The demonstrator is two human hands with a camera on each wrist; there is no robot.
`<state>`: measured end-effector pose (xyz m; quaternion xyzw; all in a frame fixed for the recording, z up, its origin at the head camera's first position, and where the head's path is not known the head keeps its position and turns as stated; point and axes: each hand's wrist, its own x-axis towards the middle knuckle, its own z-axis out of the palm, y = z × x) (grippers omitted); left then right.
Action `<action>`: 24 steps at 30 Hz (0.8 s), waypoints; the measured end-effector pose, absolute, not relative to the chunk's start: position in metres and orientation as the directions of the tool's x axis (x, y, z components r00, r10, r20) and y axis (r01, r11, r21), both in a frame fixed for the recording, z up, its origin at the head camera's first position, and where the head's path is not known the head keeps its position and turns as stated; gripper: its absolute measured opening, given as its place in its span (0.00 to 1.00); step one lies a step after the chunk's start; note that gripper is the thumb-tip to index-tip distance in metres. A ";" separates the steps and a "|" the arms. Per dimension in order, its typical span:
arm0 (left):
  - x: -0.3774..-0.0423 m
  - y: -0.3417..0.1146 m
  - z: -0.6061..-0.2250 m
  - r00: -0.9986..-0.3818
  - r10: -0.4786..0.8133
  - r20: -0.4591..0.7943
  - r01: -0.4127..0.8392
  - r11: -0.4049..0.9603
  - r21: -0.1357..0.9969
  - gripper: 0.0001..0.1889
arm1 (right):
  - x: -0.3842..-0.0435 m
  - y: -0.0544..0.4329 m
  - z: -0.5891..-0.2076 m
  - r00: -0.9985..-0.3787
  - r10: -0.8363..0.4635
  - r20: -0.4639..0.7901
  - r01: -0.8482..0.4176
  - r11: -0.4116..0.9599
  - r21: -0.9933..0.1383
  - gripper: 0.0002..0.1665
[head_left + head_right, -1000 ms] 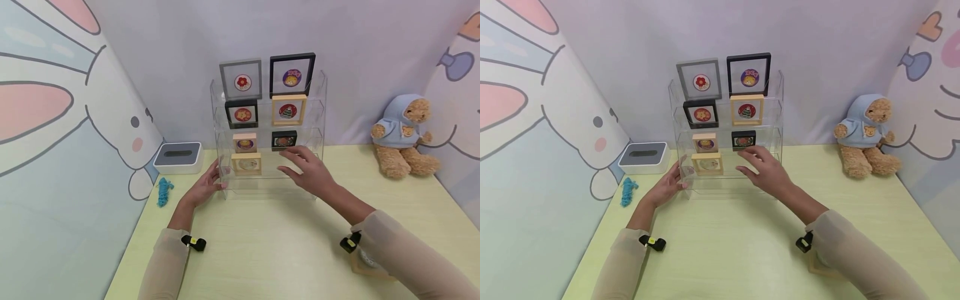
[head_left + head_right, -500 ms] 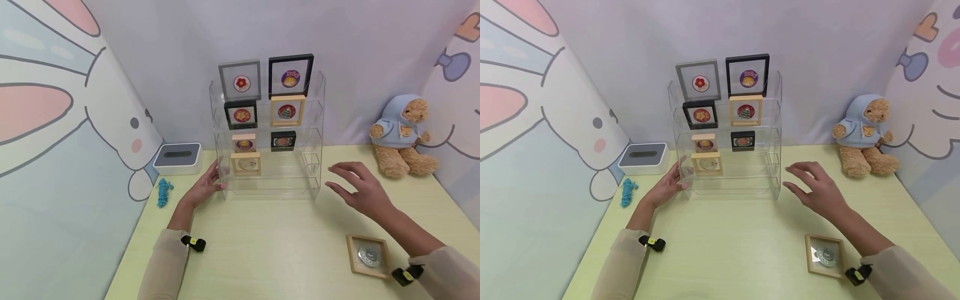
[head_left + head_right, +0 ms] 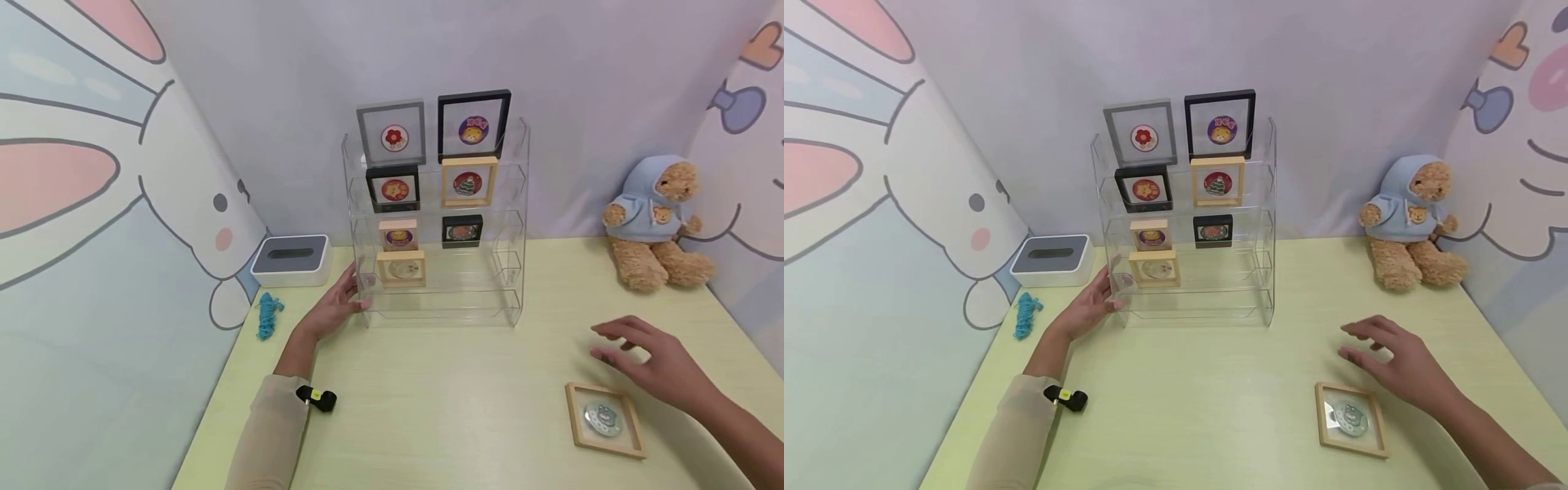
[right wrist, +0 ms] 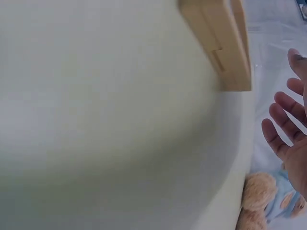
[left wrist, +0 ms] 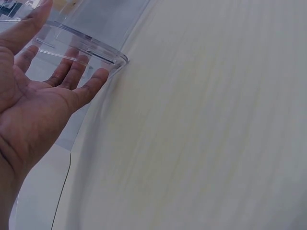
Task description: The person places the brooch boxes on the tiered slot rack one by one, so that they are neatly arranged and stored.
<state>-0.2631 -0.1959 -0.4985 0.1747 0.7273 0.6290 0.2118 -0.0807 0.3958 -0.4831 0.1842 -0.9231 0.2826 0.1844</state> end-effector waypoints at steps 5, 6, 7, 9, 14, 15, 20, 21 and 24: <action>-0.262 -0.195 -0.496 -0.847 0.525 -0.082 -0.012 0.134 0.991 0.55 | -0.058 0.409 -0.499 -0.894 -0.229 0.385 -0.407 0.773 -0.487 0.29; -0.262 -0.194 -0.496 -0.846 0.527 -0.080 -0.012 0.132 0.991 0.55 | -0.054 0.410 -0.501 -0.900 -0.226 0.373 -0.398 0.775 -0.491 0.28; -0.262 -0.194 -0.496 -0.844 0.530 -0.079 -0.011 0.131 0.991 0.55 | -0.050 0.411 -0.504 -0.905 -0.224 0.361 -0.389 0.780 -0.491 0.28; -0.263 -0.194 -0.496 -0.842 0.534 -0.077 -0.011 0.126 0.992 0.55 | -0.043 0.412 -0.508 -0.910 -0.232 0.345 -0.384 0.786 -0.485 0.27; -0.262 -0.195 -0.498 -0.845 0.530 -0.077 -0.017 0.116 0.993 0.56 | -0.035 0.411 -0.516 -0.884 -0.284 0.372 -0.440 0.775 -0.454 0.31; -0.263 -0.196 -0.499 -0.846 0.528 -0.079 -0.019 0.117 0.993 0.56 | -0.035 0.411 -0.518 -0.876 -0.295 0.383 -0.456 0.766 -0.453 0.32; -0.263 -0.196 -0.501 -0.848 0.521 -0.101 -0.035 0.135 0.990 0.55 | -0.034 0.412 -0.523 -0.855 -0.330 0.399 -0.495 0.750 -0.439 0.38; -0.263 -0.196 -0.500 -0.847 0.522 -0.099 -0.031 0.138 0.990 0.55 | -0.034 0.412 -0.523 -0.855 -0.335 0.397 -0.497 0.749 -0.438 0.39; -0.264 -0.196 -0.499 -0.847 0.524 -0.092 -0.018 0.145 0.989 0.55 | -0.035 0.413 -0.523 -0.847 -0.348 0.402 -0.511 0.740 -0.437 0.40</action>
